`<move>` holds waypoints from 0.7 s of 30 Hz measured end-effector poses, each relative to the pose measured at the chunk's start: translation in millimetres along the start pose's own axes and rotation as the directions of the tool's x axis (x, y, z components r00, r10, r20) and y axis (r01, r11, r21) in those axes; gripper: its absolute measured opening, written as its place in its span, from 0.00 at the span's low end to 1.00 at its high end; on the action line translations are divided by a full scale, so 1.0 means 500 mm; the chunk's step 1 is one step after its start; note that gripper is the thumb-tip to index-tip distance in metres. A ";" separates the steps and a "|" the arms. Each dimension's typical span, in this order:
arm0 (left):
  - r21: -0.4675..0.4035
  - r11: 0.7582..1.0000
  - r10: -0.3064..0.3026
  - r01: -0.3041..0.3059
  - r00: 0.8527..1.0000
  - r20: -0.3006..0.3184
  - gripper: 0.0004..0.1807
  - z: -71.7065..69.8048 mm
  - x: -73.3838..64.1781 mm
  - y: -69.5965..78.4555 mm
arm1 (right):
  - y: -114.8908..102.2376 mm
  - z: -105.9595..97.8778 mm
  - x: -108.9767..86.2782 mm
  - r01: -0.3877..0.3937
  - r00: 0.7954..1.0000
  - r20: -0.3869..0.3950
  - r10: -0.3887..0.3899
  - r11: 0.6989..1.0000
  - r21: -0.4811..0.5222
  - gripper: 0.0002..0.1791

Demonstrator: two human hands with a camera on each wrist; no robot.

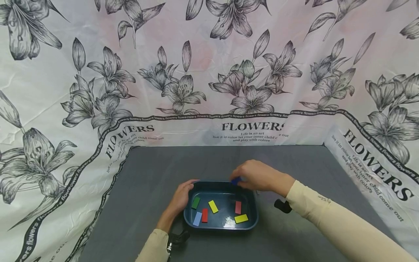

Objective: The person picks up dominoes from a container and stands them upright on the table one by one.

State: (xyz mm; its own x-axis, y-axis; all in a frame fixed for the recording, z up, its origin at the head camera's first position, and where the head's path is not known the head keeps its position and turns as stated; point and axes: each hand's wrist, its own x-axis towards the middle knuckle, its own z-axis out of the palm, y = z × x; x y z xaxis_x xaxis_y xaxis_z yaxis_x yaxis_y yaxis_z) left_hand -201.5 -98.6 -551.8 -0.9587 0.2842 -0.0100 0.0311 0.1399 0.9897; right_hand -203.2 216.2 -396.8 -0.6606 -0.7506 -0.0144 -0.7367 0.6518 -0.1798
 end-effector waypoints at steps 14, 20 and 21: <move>-0.007 1.000 -0.022 0.022 0.999 -0.025 0.26 0.001 0.002 0.002 | 0.037 -0.014 -0.032 -0.012 0.999 -0.048 0.012 1.000 0.000 0.12; -0.007 0.999 -0.038 0.037 0.999 -0.026 0.26 0.003 -0.002 0.000 | 0.048 -0.017 -0.051 -0.022 0.997 -0.076 0.022 1.000 -0.001 0.11; -0.005 0.999 -0.037 0.037 0.999 -0.028 0.26 0.003 -0.002 0.000 | 0.050 -0.018 -0.054 -0.030 0.996 -0.079 0.030 1.000 -0.002 0.11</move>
State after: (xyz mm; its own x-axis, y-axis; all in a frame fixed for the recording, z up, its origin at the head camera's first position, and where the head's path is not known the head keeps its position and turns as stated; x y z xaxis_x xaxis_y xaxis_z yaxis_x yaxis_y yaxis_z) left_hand -200.0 -97.5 -551.9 -0.9667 0.2522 -0.0428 -0.0058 0.1458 0.9893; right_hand -205.0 253.7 -392.2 -0.6916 -0.7200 0.0575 -0.7168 0.6743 -0.1776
